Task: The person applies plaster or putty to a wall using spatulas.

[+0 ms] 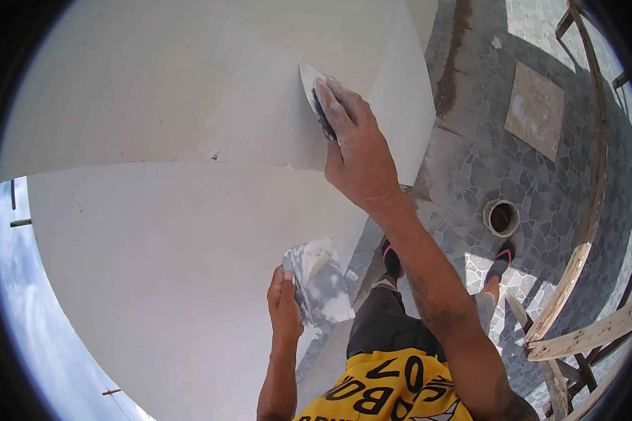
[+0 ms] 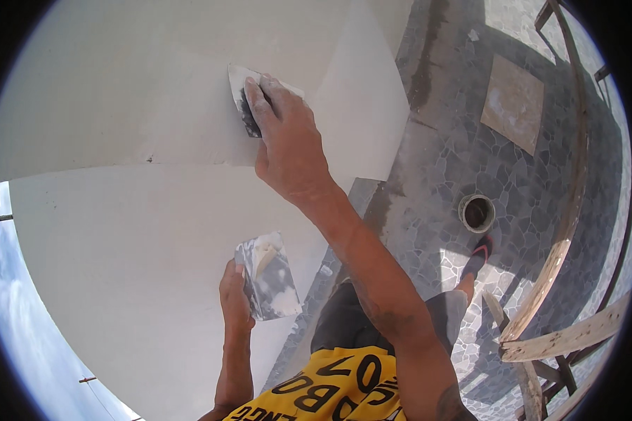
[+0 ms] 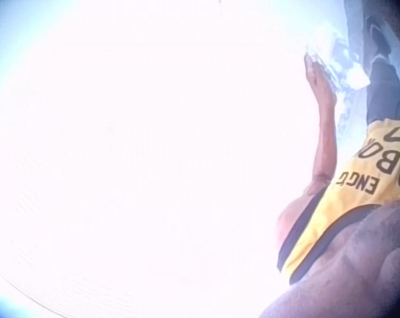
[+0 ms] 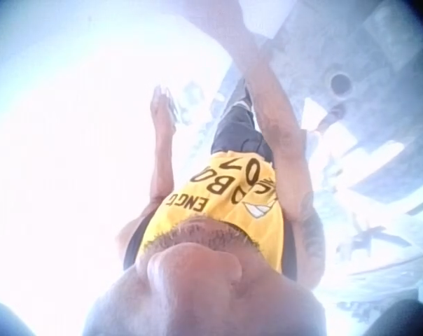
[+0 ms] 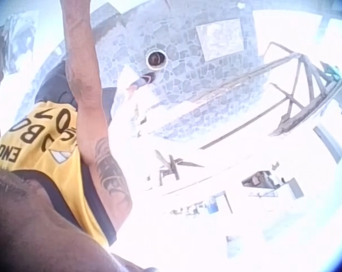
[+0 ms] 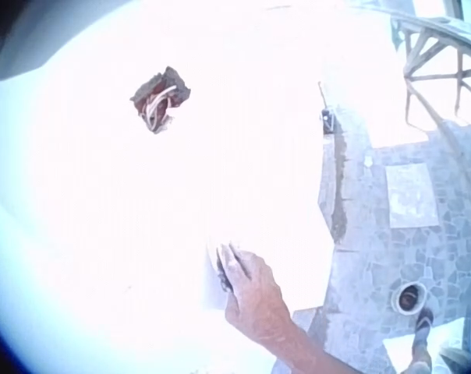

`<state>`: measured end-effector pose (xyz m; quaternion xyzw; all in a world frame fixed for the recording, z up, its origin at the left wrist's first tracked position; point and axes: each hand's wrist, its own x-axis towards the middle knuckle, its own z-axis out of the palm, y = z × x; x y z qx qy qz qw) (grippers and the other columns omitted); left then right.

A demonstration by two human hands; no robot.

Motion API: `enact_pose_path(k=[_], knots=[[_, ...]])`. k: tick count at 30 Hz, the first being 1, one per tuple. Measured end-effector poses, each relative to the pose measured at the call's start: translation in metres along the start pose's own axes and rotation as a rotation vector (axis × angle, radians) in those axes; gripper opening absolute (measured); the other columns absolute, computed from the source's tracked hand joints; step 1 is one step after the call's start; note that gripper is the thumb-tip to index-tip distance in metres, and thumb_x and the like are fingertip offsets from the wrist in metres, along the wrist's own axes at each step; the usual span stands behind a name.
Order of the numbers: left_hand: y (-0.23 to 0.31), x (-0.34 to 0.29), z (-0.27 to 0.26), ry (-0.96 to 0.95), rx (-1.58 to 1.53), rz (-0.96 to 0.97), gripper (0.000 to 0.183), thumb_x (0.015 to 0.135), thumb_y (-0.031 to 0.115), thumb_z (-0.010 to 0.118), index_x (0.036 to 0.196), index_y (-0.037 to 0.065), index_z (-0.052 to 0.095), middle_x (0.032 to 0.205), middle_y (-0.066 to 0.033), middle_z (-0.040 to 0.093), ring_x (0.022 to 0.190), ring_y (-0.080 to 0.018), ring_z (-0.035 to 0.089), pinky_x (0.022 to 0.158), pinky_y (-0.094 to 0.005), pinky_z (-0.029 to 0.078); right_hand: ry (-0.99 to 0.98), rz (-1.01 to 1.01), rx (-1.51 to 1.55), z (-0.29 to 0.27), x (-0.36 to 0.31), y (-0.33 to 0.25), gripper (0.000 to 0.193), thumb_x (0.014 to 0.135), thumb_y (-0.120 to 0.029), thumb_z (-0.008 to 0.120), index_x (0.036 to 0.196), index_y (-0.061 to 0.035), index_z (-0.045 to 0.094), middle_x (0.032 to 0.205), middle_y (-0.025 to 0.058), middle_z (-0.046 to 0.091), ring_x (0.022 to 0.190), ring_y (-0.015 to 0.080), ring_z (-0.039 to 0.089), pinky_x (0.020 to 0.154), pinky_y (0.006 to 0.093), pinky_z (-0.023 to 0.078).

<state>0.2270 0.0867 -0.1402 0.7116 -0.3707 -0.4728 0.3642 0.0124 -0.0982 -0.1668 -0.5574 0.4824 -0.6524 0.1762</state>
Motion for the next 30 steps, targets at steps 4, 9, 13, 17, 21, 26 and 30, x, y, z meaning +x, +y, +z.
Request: enact_pose_path(k=[4, 9, 13, 17, 21, 26, 30], knots=[[0.0, -0.009, -0.008, 0.04, 0.076, -0.016, 0.033, 0.11, 0.02, 0.044, 0.132, -0.001, 0.057, 0.114, -0.0052, 0.066, 0.103, -0.0104, 0.061, 0.093, -0.026, 0.049, 0.0, 0.031, -0.046, 0.029, -0.061, -0.037, 0.085, 0.073, 0.019, 0.054, 0.154, -0.0034, 0.043, 0.151, 0.0182, 0.045, 0.139, 0.0387, 0.047, 0.113, 0.0457, 0.046], [-0.005, -0.023, -0.017, 0.123, -0.025, -0.039, 0.03, 0.109, 0.017, 0.043, 0.128, 0.0, 0.058, 0.113, -0.0052, 0.067, 0.101, -0.011, 0.062, 0.091, -0.0269, 0.05, -0.102, -0.005, 0.135, 0.002, -0.091, -0.03, 0.081, 0.074, 0.018, 0.051, 0.153, -0.0008, 0.043, 0.149, 0.0208, 0.048, 0.138, 0.0396, 0.048, 0.115, 0.0478, 0.044], [-0.013, -0.024, -0.018, 0.1, -0.037, -0.046, 0.028, 0.108, 0.017, 0.043, 0.125, 0.0, 0.059, 0.113, -0.0056, 0.067, 0.1, -0.0109, 0.062, 0.09, -0.0273, 0.051, 0.032, 0.168, 0.101, -0.017, -0.054, 0.026, 0.077, 0.078, 0.016, 0.048, 0.153, -0.0021, 0.044, 0.148, 0.0212, 0.048, 0.137, 0.0405, 0.049, 0.114, 0.0461, 0.045], [-0.019, -0.024, -0.017, 0.179, -0.009, -0.103, 0.029, 0.108, 0.017, 0.044, 0.127, 0.0, 0.058, 0.114, -0.0056, 0.067, 0.101, -0.0114, 0.062, 0.09, -0.027, 0.051, -0.008, 0.234, 0.018, 0.007, -0.042, 0.057, 0.076, 0.08, 0.016, 0.046, 0.154, -0.0028, 0.042, 0.149, 0.0215, 0.047, 0.138, 0.0409, 0.048, 0.113, 0.0442, 0.046], [-0.021, -0.019, -0.019, 0.149, -0.047, -0.072, 0.031, 0.109, 0.017, 0.044, 0.13, -0.001, 0.058, 0.117, -0.0061, 0.067, 0.103, -0.0116, 0.062, 0.092, -0.0264, 0.05, 0.103, 0.126, -0.07, 0.051, -0.091, 0.023, 0.079, 0.078, 0.017, 0.048, 0.155, 0.0014, 0.038, 0.151, 0.0256, 0.042, 0.141, 0.0437, 0.043, 0.115, 0.0488, 0.044], [-0.017, -0.026, -0.025, 0.149, -0.027, -0.056, 0.031, 0.109, 0.018, 0.044, 0.129, -0.001, 0.057, 0.117, -0.0077, 0.067, 0.104, -0.012, 0.063, 0.092, -0.0269, 0.051, 0.059, 0.134, -0.045, 0.046, -0.132, -0.007, 0.079, 0.076, 0.017, 0.051, 0.153, 0.0073, 0.036, 0.149, 0.0283, 0.041, 0.139, 0.0454, 0.043, 0.116, 0.0531, 0.04], [-0.013, -0.033, -0.031, 0.142, -0.054, -0.043, 0.032, 0.109, 0.017, 0.043, 0.131, -0.001, 0.056, 0.118, -0.0095, 0.067, 0.102, -0.0139, 0.065, 0.089, -0.0284, 0.054, 0.103, 0.262, -0.073, 0.018, -0.097, 0.025, 0.071, 0.077, 0.015, 0.054, 0.147, 0.0112, 0.042, 0.143, 0.027, 0.045, 0.132, 0.0428, 0.047, 0.11, 0.0519, 0.042]])
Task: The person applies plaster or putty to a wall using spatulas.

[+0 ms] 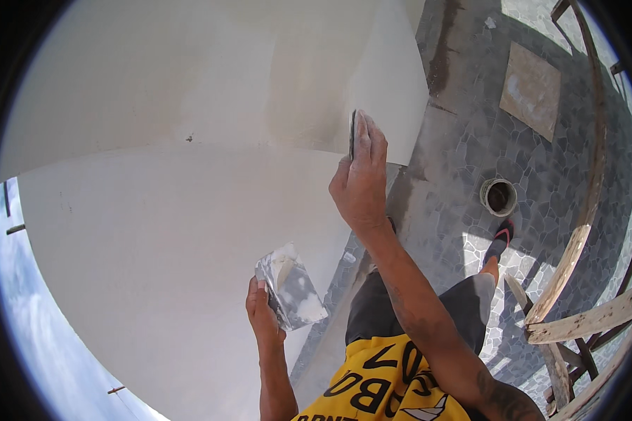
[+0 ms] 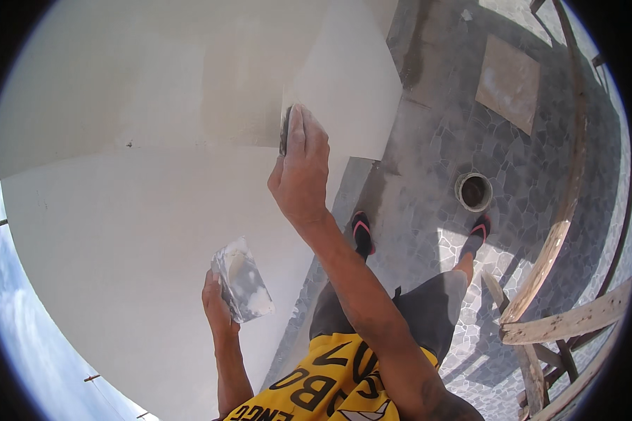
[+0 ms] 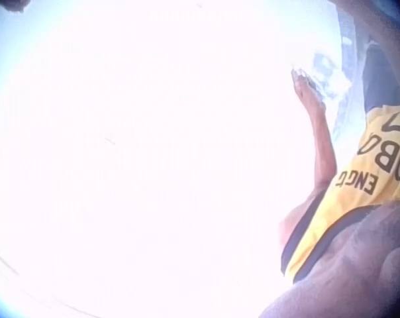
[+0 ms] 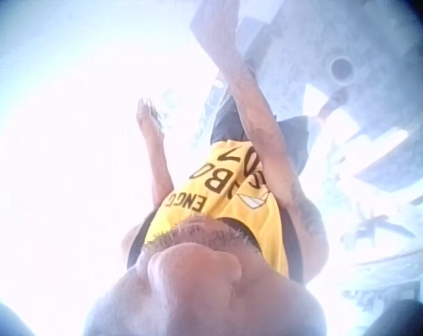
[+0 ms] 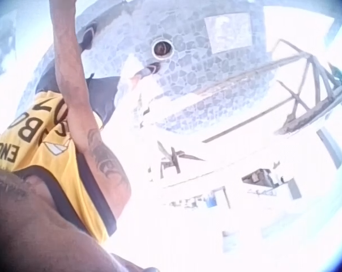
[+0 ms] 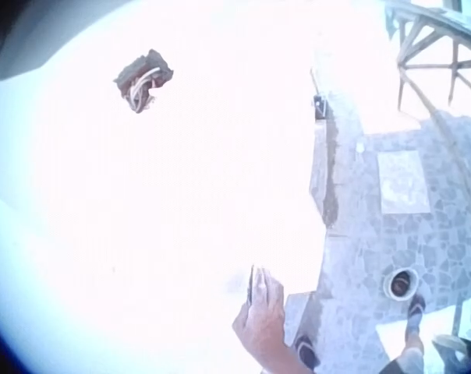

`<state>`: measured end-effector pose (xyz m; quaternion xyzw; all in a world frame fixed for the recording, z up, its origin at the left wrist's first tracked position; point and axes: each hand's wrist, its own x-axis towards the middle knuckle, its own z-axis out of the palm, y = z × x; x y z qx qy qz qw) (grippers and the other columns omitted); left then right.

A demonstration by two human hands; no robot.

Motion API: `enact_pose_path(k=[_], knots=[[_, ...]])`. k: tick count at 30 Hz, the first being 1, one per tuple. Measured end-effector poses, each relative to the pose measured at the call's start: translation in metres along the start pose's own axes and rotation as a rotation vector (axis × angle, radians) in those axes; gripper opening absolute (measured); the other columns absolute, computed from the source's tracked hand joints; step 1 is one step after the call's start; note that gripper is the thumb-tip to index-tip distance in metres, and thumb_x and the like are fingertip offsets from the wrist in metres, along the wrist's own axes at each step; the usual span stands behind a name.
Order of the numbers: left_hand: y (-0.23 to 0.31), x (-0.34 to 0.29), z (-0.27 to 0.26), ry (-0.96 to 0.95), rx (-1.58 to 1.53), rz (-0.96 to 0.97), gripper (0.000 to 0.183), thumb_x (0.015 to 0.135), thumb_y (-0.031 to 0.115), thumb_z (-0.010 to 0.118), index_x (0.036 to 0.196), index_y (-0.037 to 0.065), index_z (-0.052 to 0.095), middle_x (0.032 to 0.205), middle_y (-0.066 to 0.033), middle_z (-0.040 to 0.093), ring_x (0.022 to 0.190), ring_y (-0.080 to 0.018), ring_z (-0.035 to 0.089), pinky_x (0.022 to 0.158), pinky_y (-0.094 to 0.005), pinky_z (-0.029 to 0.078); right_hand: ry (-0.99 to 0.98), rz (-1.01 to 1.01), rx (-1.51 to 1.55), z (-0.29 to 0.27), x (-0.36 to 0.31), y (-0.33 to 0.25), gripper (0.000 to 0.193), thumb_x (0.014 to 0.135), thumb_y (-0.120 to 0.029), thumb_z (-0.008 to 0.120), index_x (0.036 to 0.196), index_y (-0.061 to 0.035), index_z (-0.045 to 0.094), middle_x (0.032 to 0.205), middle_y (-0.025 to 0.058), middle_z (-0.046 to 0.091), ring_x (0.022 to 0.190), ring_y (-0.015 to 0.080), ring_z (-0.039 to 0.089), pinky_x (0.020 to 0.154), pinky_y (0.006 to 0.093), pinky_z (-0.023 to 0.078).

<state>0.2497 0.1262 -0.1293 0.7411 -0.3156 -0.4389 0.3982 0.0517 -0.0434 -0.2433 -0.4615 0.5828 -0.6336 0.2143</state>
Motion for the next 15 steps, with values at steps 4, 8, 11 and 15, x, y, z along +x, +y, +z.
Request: enact_pose_path(k=[4, 8, 11, 15], knots=[[0.001, -0.001, -0.002, 0.016, 0.027, -0.029, 0.032, 0.109, 0.017, 0.042, 0.131, -0.001, 0.057, 0.118, -0.0095, 0.067, 0.101, -0.0141, 0.066, 0.088, -0.0284, 0.055, -0.138, 0.399, 0.0, 0.014, 0.039, -0.007, 0.062, 0.08, 0.011, 0.058, 0.141, 0.0113, 0.047, 0.138, 0.025, 0.047, 0.124, 0.0409, 0.05, 0.107, 0.0503, 0.043], [0.003, -0.003, 0.001, 0.062, -0.013, -0.003, 0.032, 0.109, 0.018, 0.043, 0.131, -0.002, 0.056, 0.118, -0.0095, 0.067, 0.101, -0.014, 0.066, 0.087, -0.0281, 0.055, -0.12, 0.159, -0.065, 0.013, 0.007, -0.058, 0.064, 0.079, 0.009, 0.061, 0.141, 0.0119, 0.047, 0.137, 0.0249, 0.048, 0.122, 0.0403, 0.051, 0.105, 0.0489, 0.046], [0.008, -0.006, 0.002, 0.036, -0.022, 0.006, 0.033, 0.109, 0.017, 0.042, 0.132, -0.002, 0.056, 0.118, -0.0094, 0.067, 0.101, -0.014, 0.066, 0.087, -0.0284, 0.055, -0.168, -0.082, 0.076, -0.01, -0.011, -0.071, 0.067, 0.081, 0.012, 0.052, 0.148, 0.0106, 0.041, 0.141, 0.0275, 0.046, 0.128, 0.0426, 0.048, 0.11, 0.0476, 0.044], [0.013, -0.008, 0.001, 0.027, -0.016, 0.018, 0.033, 0.109, 0.016, 0.041, 0.132, -0.002, 0.056, 0.118, -0.0096, 0.067, 0.102, -0.014, 0.066, 0.087, -0.029, 0.056, -0.043, -0.07, 0.136, -0.017, -0.002, -0.039, 0.07, 0.081, 0.014, 0.048, 0.15, 0.011, 0.037, 0.144, 0.0284, 0.044, 0.134, 0.0446, 0.044, 0.114, 0.0485, 0.042]])
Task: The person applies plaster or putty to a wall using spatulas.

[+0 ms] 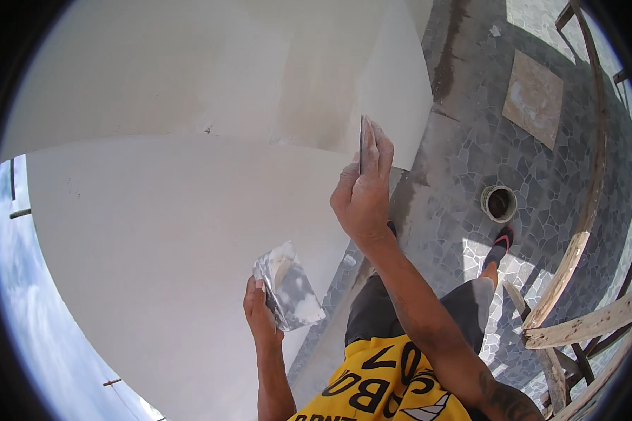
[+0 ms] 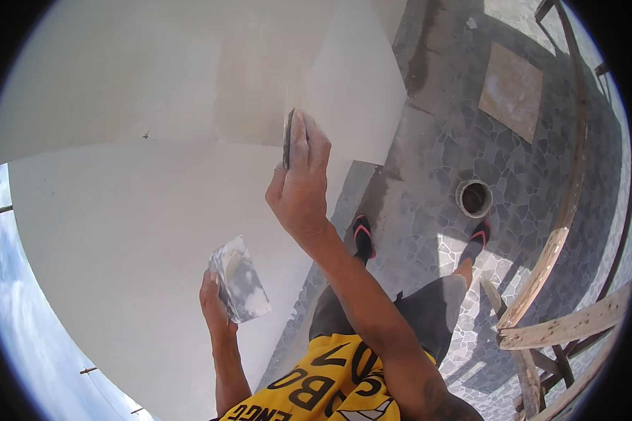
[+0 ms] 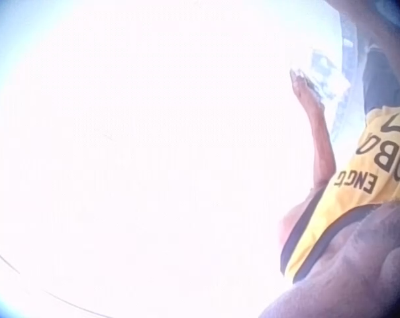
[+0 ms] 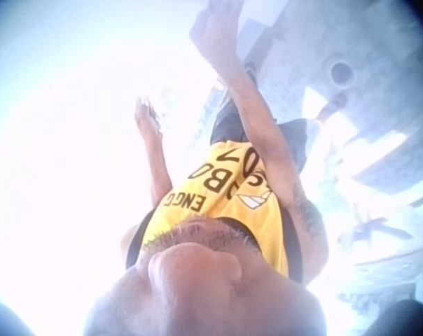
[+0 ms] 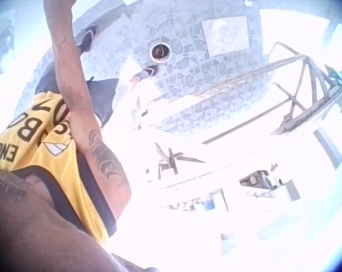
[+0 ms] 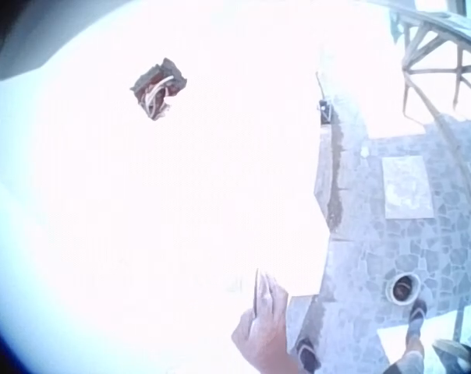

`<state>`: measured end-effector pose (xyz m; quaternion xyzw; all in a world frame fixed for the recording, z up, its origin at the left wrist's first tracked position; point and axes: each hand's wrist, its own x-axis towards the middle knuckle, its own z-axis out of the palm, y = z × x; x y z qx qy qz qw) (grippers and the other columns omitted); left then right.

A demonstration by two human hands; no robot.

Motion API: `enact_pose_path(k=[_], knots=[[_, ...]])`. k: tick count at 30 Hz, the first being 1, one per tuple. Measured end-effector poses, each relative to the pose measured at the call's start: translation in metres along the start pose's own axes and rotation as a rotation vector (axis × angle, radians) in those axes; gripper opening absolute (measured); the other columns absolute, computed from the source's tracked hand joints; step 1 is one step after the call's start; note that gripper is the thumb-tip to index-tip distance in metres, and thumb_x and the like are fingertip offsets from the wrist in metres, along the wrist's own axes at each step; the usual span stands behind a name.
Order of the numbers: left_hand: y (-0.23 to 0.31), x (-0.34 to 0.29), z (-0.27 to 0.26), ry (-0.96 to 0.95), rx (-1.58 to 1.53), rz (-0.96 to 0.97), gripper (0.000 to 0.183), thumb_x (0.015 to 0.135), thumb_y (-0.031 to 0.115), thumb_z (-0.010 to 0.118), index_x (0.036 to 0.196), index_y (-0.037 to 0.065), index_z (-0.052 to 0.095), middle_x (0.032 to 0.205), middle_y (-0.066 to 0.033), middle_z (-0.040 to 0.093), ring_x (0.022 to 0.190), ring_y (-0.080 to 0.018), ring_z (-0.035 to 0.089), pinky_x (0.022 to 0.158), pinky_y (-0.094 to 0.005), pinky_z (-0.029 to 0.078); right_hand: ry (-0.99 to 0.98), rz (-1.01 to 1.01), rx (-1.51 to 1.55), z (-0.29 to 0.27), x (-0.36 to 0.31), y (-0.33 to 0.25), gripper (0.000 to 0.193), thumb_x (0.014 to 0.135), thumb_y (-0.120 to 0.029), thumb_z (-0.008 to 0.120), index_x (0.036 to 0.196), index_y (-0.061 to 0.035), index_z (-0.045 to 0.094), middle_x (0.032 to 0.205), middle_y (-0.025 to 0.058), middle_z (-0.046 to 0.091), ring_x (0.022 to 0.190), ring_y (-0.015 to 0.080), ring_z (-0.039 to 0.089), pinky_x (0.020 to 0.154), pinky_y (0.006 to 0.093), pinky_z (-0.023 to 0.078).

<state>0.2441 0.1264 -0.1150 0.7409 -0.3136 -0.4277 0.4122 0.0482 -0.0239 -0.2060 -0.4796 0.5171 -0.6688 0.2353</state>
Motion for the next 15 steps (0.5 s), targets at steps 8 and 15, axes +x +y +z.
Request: enact_pose_path(k=[8, 15], knots=[[-0.008, -0.002, -0.01, 0.034, 0.014, -0.038, 0.032, 0.11, 0.017, 0.042, 0.131, -0.001, 0.057, 0.118, -0.0095, 0.068, 0.102, -0.0144, 0.066, 0.088, -0.029, 0.055, 0.196, -0.008, -0.178, 0.105, -0.029, -0.02, 0.085, 0.07, 0.02, 0.052, 0.152, 0.0135, 0.029, 0.151, 0.0349, 0.03, 0.137, 0.0506, 0.034, 0.113, 0.0598, 0.031], [-0.006, -0.002, -0.012, 0.009, -0.018, 0.033, 0.032, 0.109, 0.017, 0.042, 0.131, -0.002, 0.057, 0.118, -0.0096, 0.068, 0.1, -0.0139, 0.067, 0.085, -0.0279, 0.055, 0.073, 0.339, 0.018, 0.012, -0.021, -0.012, 0.069, 0.083, 0.011, 0.049, 0.15, 0.0151, 0.034, 0.144, 0.0315, 0.041, 0.132, 0.0456, 0.043, 0.112, 0.0498, 0.039]])
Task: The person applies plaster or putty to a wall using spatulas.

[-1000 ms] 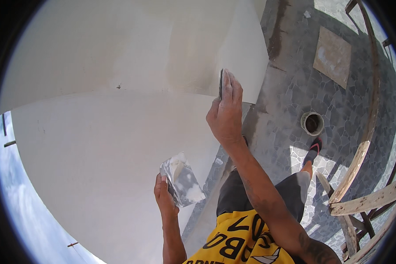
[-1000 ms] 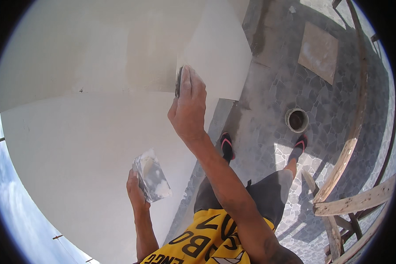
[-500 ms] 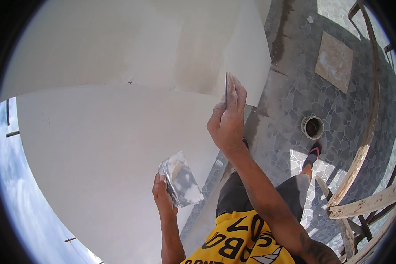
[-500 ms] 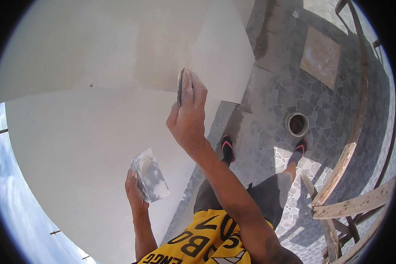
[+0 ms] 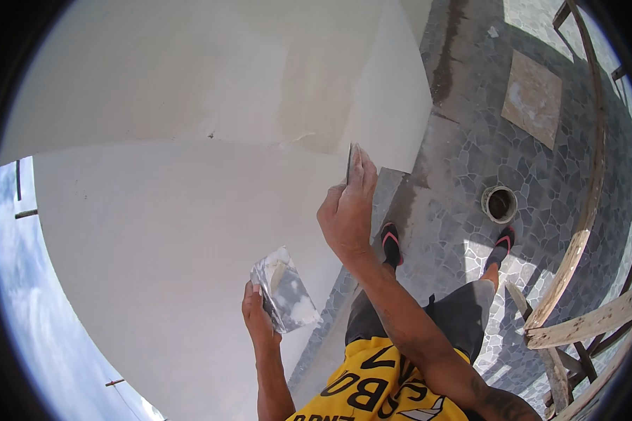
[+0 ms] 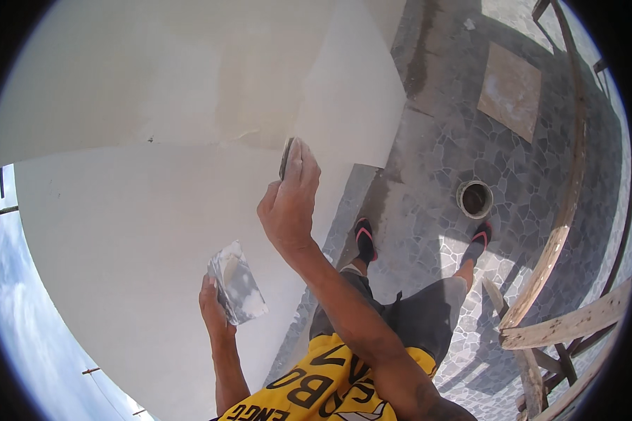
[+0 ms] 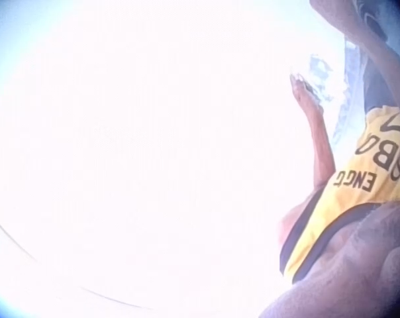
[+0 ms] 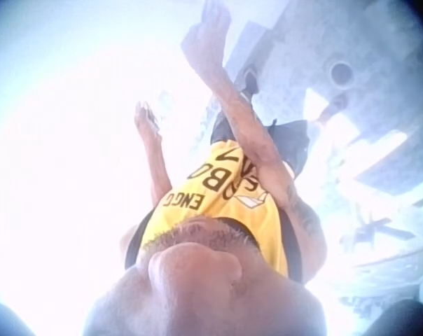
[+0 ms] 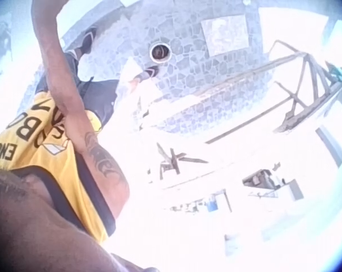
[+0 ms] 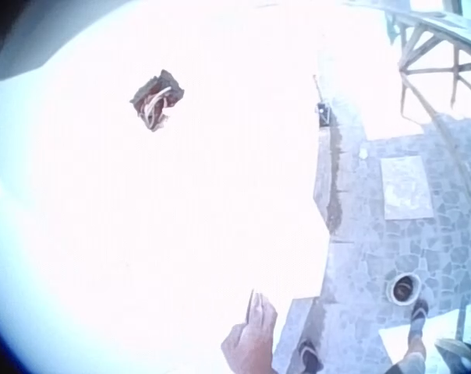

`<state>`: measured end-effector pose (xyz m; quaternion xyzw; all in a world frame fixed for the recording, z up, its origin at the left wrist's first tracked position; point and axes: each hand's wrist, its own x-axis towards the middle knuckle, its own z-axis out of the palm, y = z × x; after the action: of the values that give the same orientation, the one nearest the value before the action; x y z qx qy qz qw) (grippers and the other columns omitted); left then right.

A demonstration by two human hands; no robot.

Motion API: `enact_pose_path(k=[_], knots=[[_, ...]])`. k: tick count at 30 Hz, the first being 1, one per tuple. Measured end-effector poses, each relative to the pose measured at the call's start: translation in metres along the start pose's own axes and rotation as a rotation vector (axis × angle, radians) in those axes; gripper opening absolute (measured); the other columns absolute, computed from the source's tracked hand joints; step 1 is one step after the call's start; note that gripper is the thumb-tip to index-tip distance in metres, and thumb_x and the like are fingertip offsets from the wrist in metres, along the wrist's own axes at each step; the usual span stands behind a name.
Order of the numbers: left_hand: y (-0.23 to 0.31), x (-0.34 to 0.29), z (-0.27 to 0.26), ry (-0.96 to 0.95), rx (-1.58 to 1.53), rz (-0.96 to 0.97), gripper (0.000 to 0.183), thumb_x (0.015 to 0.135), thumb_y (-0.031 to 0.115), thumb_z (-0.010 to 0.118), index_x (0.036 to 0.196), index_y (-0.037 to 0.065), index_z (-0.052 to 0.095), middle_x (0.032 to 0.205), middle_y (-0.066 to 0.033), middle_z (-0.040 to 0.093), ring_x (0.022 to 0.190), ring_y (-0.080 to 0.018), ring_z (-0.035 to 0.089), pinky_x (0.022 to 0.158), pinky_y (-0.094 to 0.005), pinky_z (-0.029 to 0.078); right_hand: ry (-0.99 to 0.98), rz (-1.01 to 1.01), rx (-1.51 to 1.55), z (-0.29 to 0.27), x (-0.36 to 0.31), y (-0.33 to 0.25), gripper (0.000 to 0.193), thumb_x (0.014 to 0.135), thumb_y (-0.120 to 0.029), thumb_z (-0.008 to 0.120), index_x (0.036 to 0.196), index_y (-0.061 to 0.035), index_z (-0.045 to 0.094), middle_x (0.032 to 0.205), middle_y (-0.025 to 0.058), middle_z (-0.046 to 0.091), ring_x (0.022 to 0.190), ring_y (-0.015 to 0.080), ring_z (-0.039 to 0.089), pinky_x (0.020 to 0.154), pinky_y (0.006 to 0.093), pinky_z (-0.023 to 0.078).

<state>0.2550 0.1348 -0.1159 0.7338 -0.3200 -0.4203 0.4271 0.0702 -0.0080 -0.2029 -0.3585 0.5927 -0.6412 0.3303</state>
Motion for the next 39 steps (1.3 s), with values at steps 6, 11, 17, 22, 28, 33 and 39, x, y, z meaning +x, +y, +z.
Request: enact_pose_path(k=[6, 11, 17, 22, 28, 33, 39], knots=[[0.004, -0.005, 0.005, 0.035, -0.012, -0.021, 0.033, 0.109, 0.016, 0.042, 0.133, -0.002, 0.056, 0.118, -0.01, 0.068, 0.1, -0.0144, 0.067, 0.085, -0.0277, 0.056, -0.239, 0.278, -0.031, 0.006, 0.039, -0.004, 0.056, 0.091, 0.002, 0.048, 0.145, 0.0151, 0.041, 0.133, 0.0288, 0.05, 0.124, 0.0436, 0.05, 0.106, 0.0465, 0.047], [0.005, -0.008, 0.013, 0.038, -0.031, -0.018, 0.034, 0.109, 0.016, 0.041, 0.133, -0.002, 0.056, 0.118, -0.0104, 0.068, 0.101, -0.015, 0.067, 0.087, -0.0281, 0.056, -0.217, -0.24, 0.081, -0.006, 0.009, -0.049, 0.052, 0.092, 0.004, 0.047, 0.143, 0.0047, 0.051, 0.135, 0.0238, 0.055, 0.123, 0.0422, 0.055, 0.106, 0.0452, 0.046], [0.008, -0.008, 0.014, 0.008, -0.064, -0.003, 0.032, 0.109, 0.016, 0.041, 0.131, -0.002, 0.057, 0.117, -0.0106, 0.068, 0.102, -0.015, 0.067, 0.088, -0.0291, 0.056, -0.094, -0.081, 0.135, -0.043, 0.093, 0.013, 0.053, 0.09, 0.009, 0.047, 0.142, 0.0011, 0.053, 0.134, 0.0198, 0.059, 0.12, 0.0378, 0.06, 0.103, 0.0436, 0.05], [0.006, -0.011, 0.012, -0.019, -0.08, -0.018, 0.031, 0.11, 0.016, 0.041, 0.129, -0.002, 0.058, 0.115, -0.0099, 0.068, 0.1, -0.0147, 0.066, 0.087, -0.0293, 0.056, -0.098, -0.123, 0.021, -0.009, 0.139, 0.07, 0.056, 0.089, 0.009, 0.047, 0.144, 0.0014, 0.051, 0.138, 0.019, 0.057, 0.124, 0.0372, 0.058, 0.107, 0.0418, 0.048], [0.011, -0.009, 0.02, 0.006, -0.043, -0.007, 0.032, 0.11, 0.017, 0.041, 0.13, -0.001, 0.058, 0.117, -0.0101, 0.067, 0.1, -0.0151, 0.066, 0.087, -0.029, 0.056, -0.117, -0.491, -0.107, 0.006, 0.039, 0.055, 0.074, 0.078, 0.016, 0.05, 0.15, -0.0011, 0.047, 0.146, 0.0183, 0.051, 0.132, 0.0395, 0.05, 0.114, 0.0458, 0.042], [0.015, -0.009, 0.026, 0.013, -0.06, -0.02, 0.032, 0.11, 0.017, 0.041, 0.13, -0.001, 0.058, 0.116, -0.0104, 0.068, 0.1, -0.0148, 0.067, 0.087, -0.0289, 0.056, -0.097, -0.153, -0.045, -0.037, 0.08, 0.047, 0.056, 0.088, 0.007, 0.048, 0.144, 0.0054, 0.05, 0.137, 0.0216, 0.054, 0.121, 0.0393, 0.057, 0.103, 0.0462, 0.049], [0.017, -0.01, 0.026, 0.022, -0.076, -0.018, 0.032, 0.11, 0.017, 0.04, 0.13, -0.001, 0.058, 0.115, -0.0101, 0.068, 0.098, -0.0148, 0.067, 0.085, -0.0288, 0.057, -0.2, 0.226, -0.069, -0.009, 0.145, 0.02, 0.045, 0.094, -0.002, 0.047, 0.137, 0.0101, 0.051, 0.13, 0.022, 0.055, 0.114, 0.0394, 0.058, 0.095, 0.0445, 0.052]])
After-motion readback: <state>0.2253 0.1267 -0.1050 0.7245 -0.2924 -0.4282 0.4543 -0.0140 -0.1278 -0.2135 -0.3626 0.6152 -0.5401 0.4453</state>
